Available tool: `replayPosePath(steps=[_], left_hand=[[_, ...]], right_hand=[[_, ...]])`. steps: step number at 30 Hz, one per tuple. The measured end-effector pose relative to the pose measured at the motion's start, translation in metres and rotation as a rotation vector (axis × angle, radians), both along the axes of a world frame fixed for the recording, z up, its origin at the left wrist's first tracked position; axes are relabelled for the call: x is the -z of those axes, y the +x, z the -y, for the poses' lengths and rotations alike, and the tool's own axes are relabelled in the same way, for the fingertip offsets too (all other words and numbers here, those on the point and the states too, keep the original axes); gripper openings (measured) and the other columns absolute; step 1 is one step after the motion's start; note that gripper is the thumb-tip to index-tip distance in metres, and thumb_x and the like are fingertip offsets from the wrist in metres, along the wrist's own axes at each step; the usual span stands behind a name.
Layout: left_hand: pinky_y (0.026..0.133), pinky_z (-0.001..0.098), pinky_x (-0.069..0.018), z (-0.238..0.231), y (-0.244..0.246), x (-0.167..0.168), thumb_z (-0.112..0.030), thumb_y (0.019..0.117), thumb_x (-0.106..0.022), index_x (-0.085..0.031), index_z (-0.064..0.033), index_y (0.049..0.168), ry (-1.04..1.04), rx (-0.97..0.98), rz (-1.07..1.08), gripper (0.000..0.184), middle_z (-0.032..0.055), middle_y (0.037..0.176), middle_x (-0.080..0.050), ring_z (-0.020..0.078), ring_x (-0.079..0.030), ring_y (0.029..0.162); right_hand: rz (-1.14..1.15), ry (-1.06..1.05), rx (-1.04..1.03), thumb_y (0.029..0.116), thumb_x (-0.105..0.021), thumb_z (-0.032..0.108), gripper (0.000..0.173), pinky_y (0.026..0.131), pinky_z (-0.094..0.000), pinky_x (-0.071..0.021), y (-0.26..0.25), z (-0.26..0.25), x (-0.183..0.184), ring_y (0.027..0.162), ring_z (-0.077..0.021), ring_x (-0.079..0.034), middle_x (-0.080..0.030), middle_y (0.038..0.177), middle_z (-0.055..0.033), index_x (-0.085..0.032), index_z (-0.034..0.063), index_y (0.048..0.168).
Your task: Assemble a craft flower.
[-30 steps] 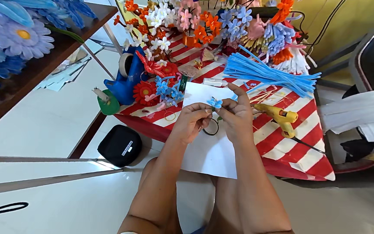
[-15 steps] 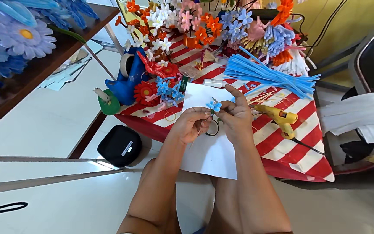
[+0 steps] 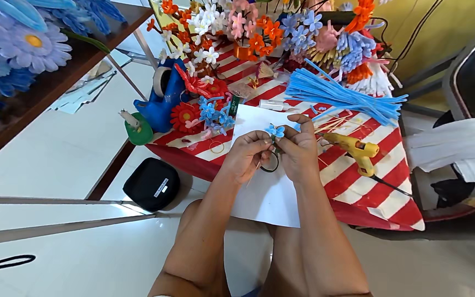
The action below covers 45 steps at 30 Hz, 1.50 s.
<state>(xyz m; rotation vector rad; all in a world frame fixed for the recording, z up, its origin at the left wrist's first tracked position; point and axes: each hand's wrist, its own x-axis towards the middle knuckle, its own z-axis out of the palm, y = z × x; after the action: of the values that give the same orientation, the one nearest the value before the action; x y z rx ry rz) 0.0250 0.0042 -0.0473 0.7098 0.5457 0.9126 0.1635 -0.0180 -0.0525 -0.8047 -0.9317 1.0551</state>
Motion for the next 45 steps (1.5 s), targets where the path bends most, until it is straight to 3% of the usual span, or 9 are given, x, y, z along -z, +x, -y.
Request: replayPosePath(steps=[5, 10, 14, 18, 24, 29, 34, 38, 45], left_hand=[[0.059, 0.0176, -0.0486, 0.007, 0.007, 0.003, 0.003, 0.0999, -0.053, -0.063, -0.0034, 0.095, 0.283, -0.204, -0.233, 0.013, 0.0007, 0.075, -0.064, 0.0038, -0.057, 0.062], [0.066, 0.0176, -0.0522, 0.014, 0.016, 0.015, -0.003, 0.1001, -0.055, -0.064, 0.0037, 0.101, 0.773, -0.488, -0.567, 0.012, 0.0031, 0.084, -0.065, 0.0014, -0.060, 0.069], [0.066, 0.0203, -0.0565, 0.011, 0.022, 0.028, 0.002, 0.0908, -0.064, -0.066, 0.0087, 0.102, 1.097, -0.684, -0.589, 0.013, 0.0121, 0.086, -0.067, 0.0069, -0.063, 0.069], [0.070, 0.0196, -0.0580, 0.009, 0.021, 0.029, 0.001, 0.0904, -0.069, -0.068, 0.0081, 0.100, 1.164, -0.730, -0.607, 0.012, 0.0126, 0.088, -0.069, 0.0071, -0.066, 0.073], [0.066, 0.0192, -0.0560, 0.007, 0.020, 0.029, 0.001, 0.0953, -0.061, -0.069, 0.0082, 0.098, 1.064, -0.678, -0.558, 0.011, 0.0109, 0.084, -0.069, 0.0053, -0.063, 0.069], [0.063, 0.0162, -0.0509, 0.010, 0.016, 0.020, -0.001, 0.0980, -0.055, -0.065, 0.0010, 0.099, 0.721, -0.488, -0.409, 0.010, -0.0017, 0.081, -0.066, -0.0008, -0.058, 0.066], [0.056, 0.0153, -0.0448, 0.009, 0.014, 0.014, -0.001, 0.1009, -0.049, -0.065, -0.0053, 0.094, 0.393, -0.304, -0.152, 0.017, -0.0015, 0.075, -0.063, 0.0010, -0.054, 0.060], [0.052, 0.0152, -0.0433, 0.008, 0.011, 0.005, -0.001, 0.1031, -0.043, -0.064, -0.0061, 0.091, 0.141, -0.180, -0.018, 0.025, -0.0010, 0.072, -0.060, 0.0019, -0.051, 0.056], [0.051, 0.0153, -0.0430, 0.007, 0.007, 0.005, -0.002, 0.1024, -0.042, -0.064, -0.0086, 0.087, 0.087, -0.077, 0.078, 0.028, -0.0018, 0.069, -0.059, 0.0019, -0.051, 0.055]], right_hand=[[0.040, 0.028, 0.071, 0.0853, -0.057, -0.015, 0.050, 0.072, -0.0233, -0.0576, -0.003, 0.000, 0.001, 0.076, -0.0058, -0.067, -0.068, 0.088, 0.0036, -0.045, 0.0159, 0.124], [0.117, 0.074, 0.124, 0.0840, -0.058, -0.014, 0.052, 0.074, -0.0227, -0.0575, -0.006, -0.001, 0.002, 0.077, -0.0039, -0.067, -0.067, 0.088, 0.0064, -0.042, 0.0150, 0.124], [0.128, 0.109, 0.153, 0.0848, -0.059, -0.014, 0.052, 0.070, -0.0220, -0.0585, -0.007, 0.001, 0.000, 0.075, -0.0041, -0.067, -0.067, 0.087, 0.0063, -0.041, 0.0148, 0.123], [0.137, 0.121, 0.166, 0.0841, -0.058, -0.014, 0.051, 0.070, -0.0216, -0.0579, -0.007, 0.003, -0.001, 0.075, -0.0036, -0.067, -0.066, 0.088, 0.0067, -0.041, 0.0146, 0.123], [0.154, 0.117, 0.171, 0.0840, -0.060, -0.014, 0.051, 0.071, -0.0212, -0.0571, -0.004, 0.003, 0.001, 0.074, -0.0033, -0.066, -0.066, 0.085, 0.0060, -0.041, 0.0131, 0.123], [0.134, 0.134, 0.185, 0.0835, -0.061, -0.016, 0.056, 0.073, -0.0237, -0.0585, -0.008, 0.003, 0.000, 0.076, -0.0056, -0.068, -0.068, 0.086, 0.0048, -0.040, 0.0128, 0.127], [0.147, 0.129, 0.192, 0.0841, -0.062, -0.015, 0.068, 0.074, -0.0241, -0.0589, -0.007, 0.002, 0.000, 0.076, -0.0069, -0.069, -0.070, 0.087, 0.0030, -0.035, 0.0122, 0.140], [0.139, 0.085, 0.171, 0.0838, -0.065, -0.014, 0.070, 0.074, -0.0240, -0.0600, -0.005, 0.003, -0.001, 0.077, -0.0062, -0.070, -0.071, 0.087, 0.0043, -0.037, 0.0138, 0.141], [0.130, 0.073, 0.174, 0.0819, -0.066, -0.016, 0.071, 0.073, -0.0240, -0.0604, -0.002, 0.004, -0.004, 0.075, -0.0067, -0.071, -0.072, 0.084, 0.0037, -0.037, 0.0142, 0.140]])
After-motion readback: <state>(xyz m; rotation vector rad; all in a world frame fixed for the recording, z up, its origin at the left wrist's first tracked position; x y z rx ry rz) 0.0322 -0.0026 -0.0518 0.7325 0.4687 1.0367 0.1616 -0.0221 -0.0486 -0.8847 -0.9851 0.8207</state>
